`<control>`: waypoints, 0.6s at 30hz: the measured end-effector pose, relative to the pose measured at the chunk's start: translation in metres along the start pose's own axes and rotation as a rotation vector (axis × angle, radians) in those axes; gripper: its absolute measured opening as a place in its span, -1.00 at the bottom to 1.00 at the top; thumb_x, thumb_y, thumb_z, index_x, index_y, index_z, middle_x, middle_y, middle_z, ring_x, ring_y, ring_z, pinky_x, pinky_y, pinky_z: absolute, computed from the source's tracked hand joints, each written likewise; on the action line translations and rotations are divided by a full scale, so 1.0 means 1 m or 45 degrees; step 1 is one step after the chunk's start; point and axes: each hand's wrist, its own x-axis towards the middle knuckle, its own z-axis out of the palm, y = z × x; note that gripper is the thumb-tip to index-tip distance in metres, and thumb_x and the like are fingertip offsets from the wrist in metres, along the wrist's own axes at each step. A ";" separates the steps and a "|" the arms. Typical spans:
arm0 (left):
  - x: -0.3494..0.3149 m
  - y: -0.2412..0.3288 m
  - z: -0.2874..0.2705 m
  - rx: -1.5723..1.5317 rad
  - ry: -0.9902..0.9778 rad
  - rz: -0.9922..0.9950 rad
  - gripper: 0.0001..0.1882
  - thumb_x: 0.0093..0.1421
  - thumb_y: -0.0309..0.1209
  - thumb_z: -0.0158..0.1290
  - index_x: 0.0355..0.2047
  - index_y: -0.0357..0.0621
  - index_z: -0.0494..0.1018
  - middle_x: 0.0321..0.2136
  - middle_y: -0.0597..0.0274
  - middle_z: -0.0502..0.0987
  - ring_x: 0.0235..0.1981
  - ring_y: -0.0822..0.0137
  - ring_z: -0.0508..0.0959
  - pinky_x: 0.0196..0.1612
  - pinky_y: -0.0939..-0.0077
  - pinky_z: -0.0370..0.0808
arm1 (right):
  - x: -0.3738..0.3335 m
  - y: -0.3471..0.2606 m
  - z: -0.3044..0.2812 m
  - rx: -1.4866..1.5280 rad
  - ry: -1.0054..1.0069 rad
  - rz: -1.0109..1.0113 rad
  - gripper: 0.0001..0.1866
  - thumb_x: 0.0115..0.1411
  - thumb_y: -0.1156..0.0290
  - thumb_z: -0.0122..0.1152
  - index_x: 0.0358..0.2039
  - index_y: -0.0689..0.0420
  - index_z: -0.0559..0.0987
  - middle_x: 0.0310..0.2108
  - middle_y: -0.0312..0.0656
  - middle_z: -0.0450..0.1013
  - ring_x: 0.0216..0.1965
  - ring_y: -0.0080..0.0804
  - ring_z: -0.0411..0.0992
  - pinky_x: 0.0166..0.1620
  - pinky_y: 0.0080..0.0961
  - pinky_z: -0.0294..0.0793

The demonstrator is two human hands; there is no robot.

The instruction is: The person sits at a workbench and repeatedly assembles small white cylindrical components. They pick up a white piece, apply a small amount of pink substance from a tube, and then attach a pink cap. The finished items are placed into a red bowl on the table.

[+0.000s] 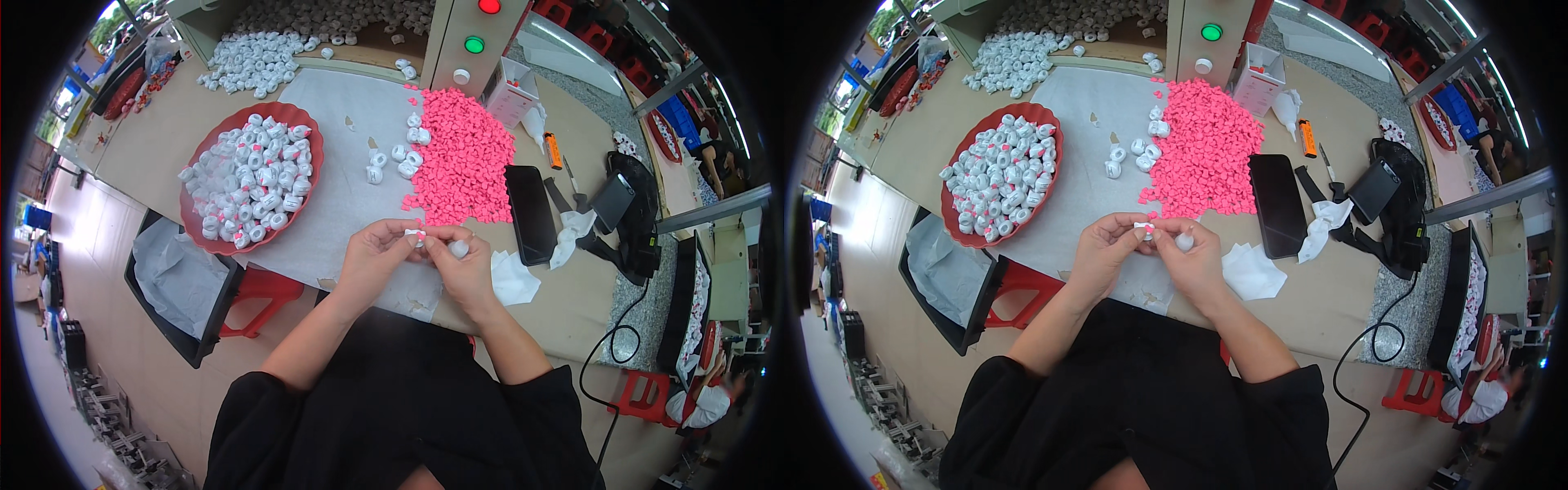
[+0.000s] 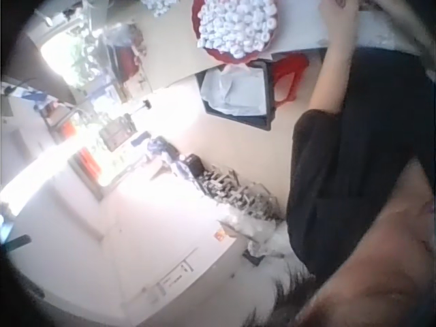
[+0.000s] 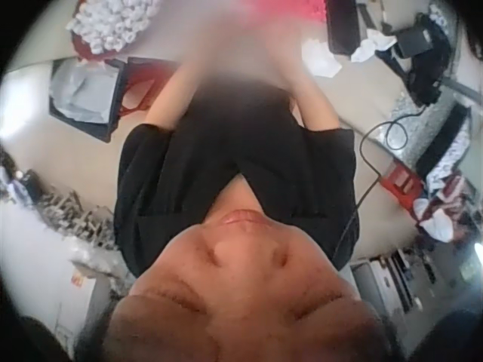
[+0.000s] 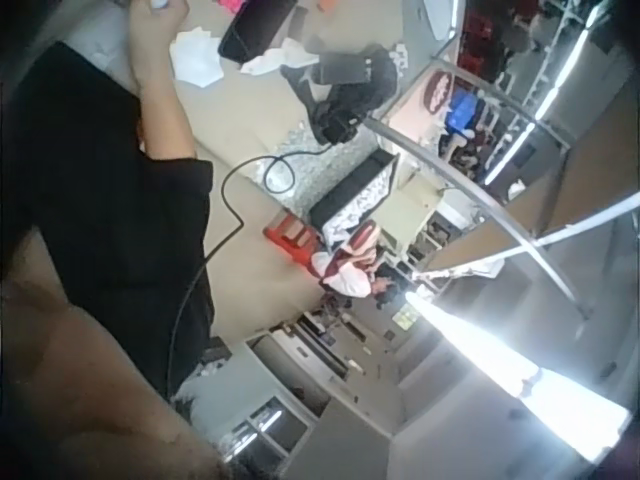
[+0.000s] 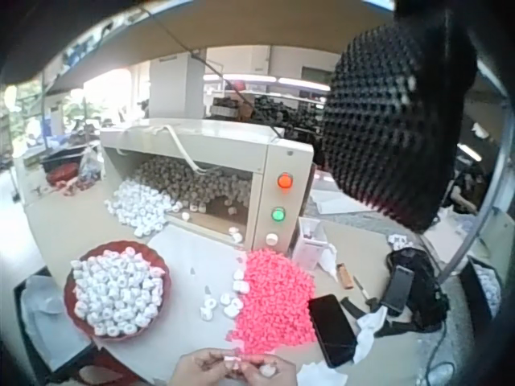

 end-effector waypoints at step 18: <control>-0.004 -0.002 -0.008 0.060 -0.135 0.062 -0.76 0.18 -0.52 -0.06 -0.14 -0.35 0.37 -0.34 0.14 0.49 -0.33 0.45 0.49 -0.25 0.61 0.45 | -0.001 -0.002 -0.006 -0.050 -0.110 -0.101 -0.84 0.07 0.54 0.13 -0.31 0.27 0.53 -0.48 -0.23 0.46 -0.48 -0.62 0.37 -0.42 -0.68 0.34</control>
